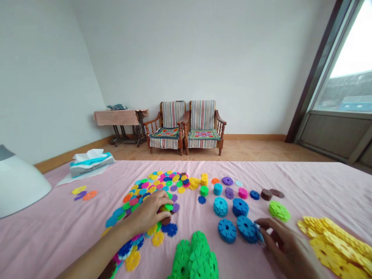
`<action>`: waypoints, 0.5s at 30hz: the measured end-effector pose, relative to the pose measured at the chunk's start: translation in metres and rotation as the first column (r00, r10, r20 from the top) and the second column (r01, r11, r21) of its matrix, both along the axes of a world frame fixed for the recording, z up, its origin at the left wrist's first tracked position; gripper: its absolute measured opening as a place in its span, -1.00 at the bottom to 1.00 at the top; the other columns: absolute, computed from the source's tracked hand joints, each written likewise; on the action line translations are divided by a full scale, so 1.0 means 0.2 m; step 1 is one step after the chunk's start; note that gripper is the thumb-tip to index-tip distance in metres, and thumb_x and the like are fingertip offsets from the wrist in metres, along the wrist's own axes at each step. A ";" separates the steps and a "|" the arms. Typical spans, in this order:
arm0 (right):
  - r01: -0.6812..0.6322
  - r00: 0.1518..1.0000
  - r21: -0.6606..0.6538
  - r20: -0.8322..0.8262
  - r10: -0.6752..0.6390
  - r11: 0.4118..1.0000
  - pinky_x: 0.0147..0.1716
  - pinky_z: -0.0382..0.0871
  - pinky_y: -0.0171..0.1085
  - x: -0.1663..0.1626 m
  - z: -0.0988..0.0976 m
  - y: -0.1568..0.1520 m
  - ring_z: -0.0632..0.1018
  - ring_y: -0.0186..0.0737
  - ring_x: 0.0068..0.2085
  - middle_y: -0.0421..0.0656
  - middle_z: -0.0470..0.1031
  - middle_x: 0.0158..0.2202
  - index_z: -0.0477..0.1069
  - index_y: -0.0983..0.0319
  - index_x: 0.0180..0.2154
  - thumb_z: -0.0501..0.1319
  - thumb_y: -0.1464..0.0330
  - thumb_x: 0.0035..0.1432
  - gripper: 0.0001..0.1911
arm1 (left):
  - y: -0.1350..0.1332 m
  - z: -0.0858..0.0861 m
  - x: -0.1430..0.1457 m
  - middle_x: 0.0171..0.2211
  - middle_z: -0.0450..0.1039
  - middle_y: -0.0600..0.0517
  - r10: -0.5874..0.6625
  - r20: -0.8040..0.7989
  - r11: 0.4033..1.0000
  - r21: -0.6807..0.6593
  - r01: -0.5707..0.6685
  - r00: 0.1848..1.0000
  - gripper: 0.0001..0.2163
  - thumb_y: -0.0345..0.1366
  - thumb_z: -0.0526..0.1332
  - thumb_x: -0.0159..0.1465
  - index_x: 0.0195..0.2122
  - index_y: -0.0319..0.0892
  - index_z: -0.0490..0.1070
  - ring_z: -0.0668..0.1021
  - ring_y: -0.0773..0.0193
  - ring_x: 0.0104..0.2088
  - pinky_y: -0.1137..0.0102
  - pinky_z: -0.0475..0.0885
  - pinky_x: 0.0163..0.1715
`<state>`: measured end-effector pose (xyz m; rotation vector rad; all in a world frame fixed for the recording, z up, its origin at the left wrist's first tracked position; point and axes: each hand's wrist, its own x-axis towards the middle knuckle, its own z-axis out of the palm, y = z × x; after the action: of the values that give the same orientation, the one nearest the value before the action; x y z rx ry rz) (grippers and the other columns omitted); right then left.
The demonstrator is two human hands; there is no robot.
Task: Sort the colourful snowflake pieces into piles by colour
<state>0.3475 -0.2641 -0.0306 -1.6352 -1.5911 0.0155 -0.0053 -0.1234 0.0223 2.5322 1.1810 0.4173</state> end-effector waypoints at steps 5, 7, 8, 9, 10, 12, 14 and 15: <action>0.013 1.000 0.005 -0.009 -0.013 1.000 -0.63 0.28 -0.36 0.01 0.00 0.00 0.38 -0.32 -0.66 -0.23 0.47 -0.55 0.46 0.16 -0.32 0.06 0.04 0.21 -0.63 | -0.02 -0.01 0.00 -0.21 0.48 0.01 0.027 0.021 1.000 -0.011 -0.027 0.999 -0.85 -0.37 0.25 0.12 -0.27 -0.08 0.54 0.50 0.15 -0.14 0.31 0.33 -0.08; 0.008 1.000 0.004 0.002 -0.008 1.000 -0.62 0.27 -0.35 0.01 -0.01 0.01 0.38 -0.31 -0.66 -0.24 0.46 -0.56 0.46 0.16 -0.32 0.06 0.03 0.21 -0.62 | -0.02 0.00 -0.01 -0.21 0.49 0.02 0.028 0.028 0.999 -0.019 -0.027 0.999 -0.85 -0.36 0.26 0.13 -0.27 -0.07 0.55 0.50 0.15 -0.15 0.31 0.33 -0.08; 0.008 1.000 0.003 0.009 -0.008 1.000 -0.62 0.26 -0.35 0.01 -0.01 0.01 0.37 -0.31 -0.66 -0.24 0.45 -0.57 0.46 0.16 -0.31 0.06 0.03 0.21 -0.62 | -0.02 0.00 -0.01 -0.21 0.50 0.02 0.025 0.035 0.999 -0.024 -0.025 0.999 -0.85 -0.34 0.26 0.14 -0.27 -0.06 0.56 0.50 0.16 -0.15 0.32 0.34 -0.09; 0.007 1.000 0.002 0.015 -0.007 1.000 -0.62 0.26 -0.35 0.01 -0.01 0.01 0.37 -0.31 -0.66 -0.25 0.44 -0.58 0.46 0.16 -0.31 0.06 0.02 0.21 -0.61 | -0.03 0.01 -0.01 -0.22 0.51 0.03 0.022 0.044 0.999 -0.029 -0.021 0.999 -0.86 -0.33 0.25 0.15 -0.28 -0.06 0.56 0.51 0.17 -0.17 0.33 0.34 -0.10; 0.007 1.000 0.002 0.020 -0.007 1.000 -0.62 0.26 -0.35 0.01 -0.01 0.01 0.37 -0.30 -0.66 -0.25 0.44 -0.59 0.47 0.16 -0.31 0.05 0.02 0.22 -0.61 | -0.03 0.01 0.00 -0.24 0.51 0.03 0.018 0.056 0.999 -0.034 -0.016 0.998 -0.87 -0.32 0.24 0.16 -0.30 -0.05 0.57 0.51 0.18 -0.19 0.35 0.35 -0.12; 0.006 1.000 0.005 0.029 -0.007 1.000 -0.61 0.26 -0.35 0.00 -0.01 0.01 0.37 -0.30 -0.65 -0.24 0.43 -0.59 0.47 0.16 -0.32 0.04 0.01 0.22 -0.59 | -0.03 0.02 0.00 -0.29 0.53 0.05 0.012 0.082 0.999 -0.041 -0.009 0.997 -0.87 -0.29 0.21 0.20 -0.36 -0.06 0.58 0.52 0.21 -0.23 0.39 0.35 -0.17; 0.014 0.999 0.010 0.033 -0.015 1.000 -0.61 0.26 -0.34 0.01 -0.01 0.01 0.37 -0.29 -0.65 -0.24 0.42 -0.60 0.48 0.16 -0.34 0.03 0.00 0.22 -0.57 | -0.03 0.02 0.00 -0.39 0.52 0.06 0.022 0.107 0.999 -0.038 -0.018 0.994 -0.82 -0.26 0.19 0.22 -0.45 -0.08 0.56 0.52 0.22 -0.31 0.41 0.35 -0.25; 0.021 0.999 0.011 0.033 -0.021 1.000 -0.61 0.26 -0.34 0.01 -0.01 0.01 0.37 -0.29 -0.65 -0.24 0.41 -0.61 0.48 0.16 -0.34 0.03 -0.01 0.22 -0.56 | -0.02 0.02 0.00 -0.44 0.50 0.06 0.036 0.119 0.999 -0.032 -0.033 0.992 -0.80 -0.24 0.18 0.22 -0.49 -0.10 0.54 0.51 0.23 -0.35 0.42 0.34 -0.30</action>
<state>0.3497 -0.2622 -0.0321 -1.6513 -1.5965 -0.0316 -0.0060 -0.1283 0.0272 2.4277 1.1785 0.5475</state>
